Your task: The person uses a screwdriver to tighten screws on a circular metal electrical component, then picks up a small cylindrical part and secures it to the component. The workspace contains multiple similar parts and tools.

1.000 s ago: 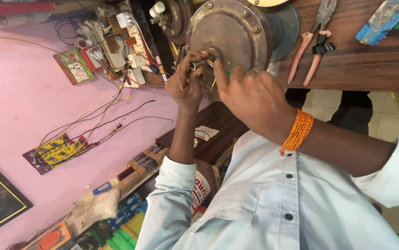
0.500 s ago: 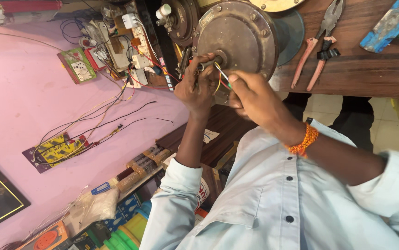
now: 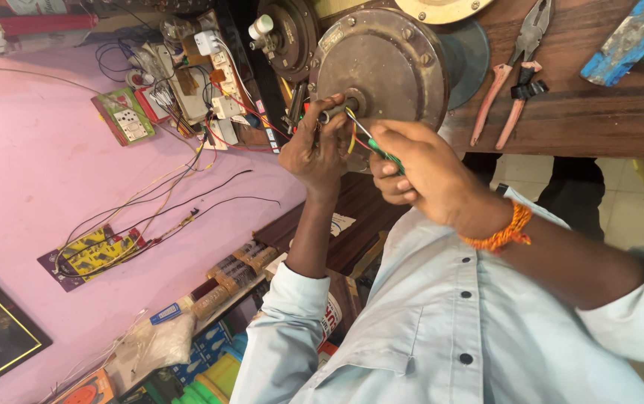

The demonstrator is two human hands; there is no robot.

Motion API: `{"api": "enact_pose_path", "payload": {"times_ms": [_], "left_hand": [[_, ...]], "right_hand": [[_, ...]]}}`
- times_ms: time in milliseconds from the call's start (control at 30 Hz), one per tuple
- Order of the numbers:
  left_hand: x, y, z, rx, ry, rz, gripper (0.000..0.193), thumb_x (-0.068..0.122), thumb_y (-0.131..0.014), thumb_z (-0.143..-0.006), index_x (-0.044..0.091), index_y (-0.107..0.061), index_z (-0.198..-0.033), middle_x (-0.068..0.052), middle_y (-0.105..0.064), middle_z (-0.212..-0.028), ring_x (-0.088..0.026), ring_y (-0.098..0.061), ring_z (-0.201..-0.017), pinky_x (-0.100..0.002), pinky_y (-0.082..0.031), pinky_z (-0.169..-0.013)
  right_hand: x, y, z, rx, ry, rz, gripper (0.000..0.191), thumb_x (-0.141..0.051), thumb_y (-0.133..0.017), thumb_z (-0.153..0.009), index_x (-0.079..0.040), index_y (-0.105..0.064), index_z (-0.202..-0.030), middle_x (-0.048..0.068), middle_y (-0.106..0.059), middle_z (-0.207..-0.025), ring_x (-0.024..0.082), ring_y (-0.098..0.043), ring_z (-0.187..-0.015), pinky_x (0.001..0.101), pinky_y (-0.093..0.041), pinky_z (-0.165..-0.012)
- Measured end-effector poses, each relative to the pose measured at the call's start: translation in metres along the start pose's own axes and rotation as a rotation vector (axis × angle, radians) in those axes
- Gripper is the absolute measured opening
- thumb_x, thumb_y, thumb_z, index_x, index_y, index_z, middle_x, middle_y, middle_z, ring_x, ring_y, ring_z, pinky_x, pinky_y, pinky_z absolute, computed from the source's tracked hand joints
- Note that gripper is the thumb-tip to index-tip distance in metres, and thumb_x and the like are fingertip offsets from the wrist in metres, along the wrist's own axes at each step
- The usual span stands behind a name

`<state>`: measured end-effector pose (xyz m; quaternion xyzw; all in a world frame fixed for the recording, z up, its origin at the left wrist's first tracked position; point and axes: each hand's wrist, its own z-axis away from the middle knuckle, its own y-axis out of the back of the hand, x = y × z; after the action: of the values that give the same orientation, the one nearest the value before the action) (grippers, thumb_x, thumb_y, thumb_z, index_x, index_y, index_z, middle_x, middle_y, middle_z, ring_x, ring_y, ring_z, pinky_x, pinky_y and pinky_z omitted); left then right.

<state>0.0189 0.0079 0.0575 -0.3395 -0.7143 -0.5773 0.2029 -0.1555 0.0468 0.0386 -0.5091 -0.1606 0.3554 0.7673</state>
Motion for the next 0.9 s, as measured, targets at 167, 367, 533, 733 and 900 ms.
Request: {"api": "enact_pose_path", "payload": {"times_ms": [167, 367, 533, 733, 900], "left_hand": [[0.002, 0.001, -0.001, -0.01, -0.099, -0.075, 0.023, -0.001, -0.074, -0.1, -0.005, -0.069, -0.122, -0.011, -0.078, -0.107, -0.01, -0.07, -0.076, -0.023, -0.054, -0.064], [0.007, -0.005, 0.005, 0.057, 0.098, 0.073, 0.02, -0.004, -0.071, -0.097, -0.009, -0.071, -0.117, -0.011, -0.077, -0.104, -0.005, -0.061, -0.064, -0.019, -0.047, -0.055], [0.005, -0.007, 0.009, 0.085, 0.132, 0.146, 0.019, -0.007, -0.07, -0.098, -0.009, -0.07, -0.117, -0.014, -0.077, -0.108, -0.005, -0.061, -0.07, -0.02, -0.049, -0.059], [0.003, -0.013, 0.015, 0.139, 0.129, 0.16, 0.021, -0.008, -0.069, -0.099, -0.01, -0.069, -0.12, -0.016, -0.077, -0.109, -0.009, -0.067, -0.081, -0.02, -0.053, -0.067], [0.019, -0.008, 0.008, 0.118, 0.272, 0.162, 0.023, -0.007, -0.069, -0.097, -0.007, -0.068, -0.12, -0.015, -0.075, -0.113, -0.011, -0.071, -0.086, -0.022, -0.056, -0.061]], "right_hand": [[-0.004, 0.0, 0.007, 0.0, 0.05, 0.069, 0.041, -0.032, -0.048, -0.106, -0.008, -0.063, -0.136, 0.001, -0.052, -0.06, 0.008, -0.044, -0.05, 0.0271, -0.038, -0.05], [-0.017, 0.007, 0.009, 0.121, 0.374, 1.028, 0.041, -0.032, -0.048, -0.106, -0.007, -0.063, -0.135, 0.001, -0.05, -0.06, 0.008, -0.042, -0.049, 0.027, -0.034, -0.049], [0.0, 0.012, 0.005, -0.018, 0.006, 0.013, 0.038, -0.031, -0.048, -0.107, -0.008, -0.062, -0.135, 0.0, -0.051, -0.066, 0.009, -0.045, -0.051, 0.0271, -0.036, -0.047], [-0.001, 0.007, 0.009, 0.001, 0.043, -0.004, 0.037, -0.031, -0.053, -0.106, -0.01, -0.064, -0.133, 0.0, -0.056, -0.07, 0.013, -0.054, -0.055, 0.0299, -0.043, -0.051], [-0.023, 0.001, 0.027, 0.297, 0.767, 1.811, 0.035, -0.033, -0.062, -0.104, -0.011, -0.067, -0.131, 0.0, -0.062, -0.075, 0.019, -0.065, -0.062, 0.0345, -0.05, -0.056]]}}
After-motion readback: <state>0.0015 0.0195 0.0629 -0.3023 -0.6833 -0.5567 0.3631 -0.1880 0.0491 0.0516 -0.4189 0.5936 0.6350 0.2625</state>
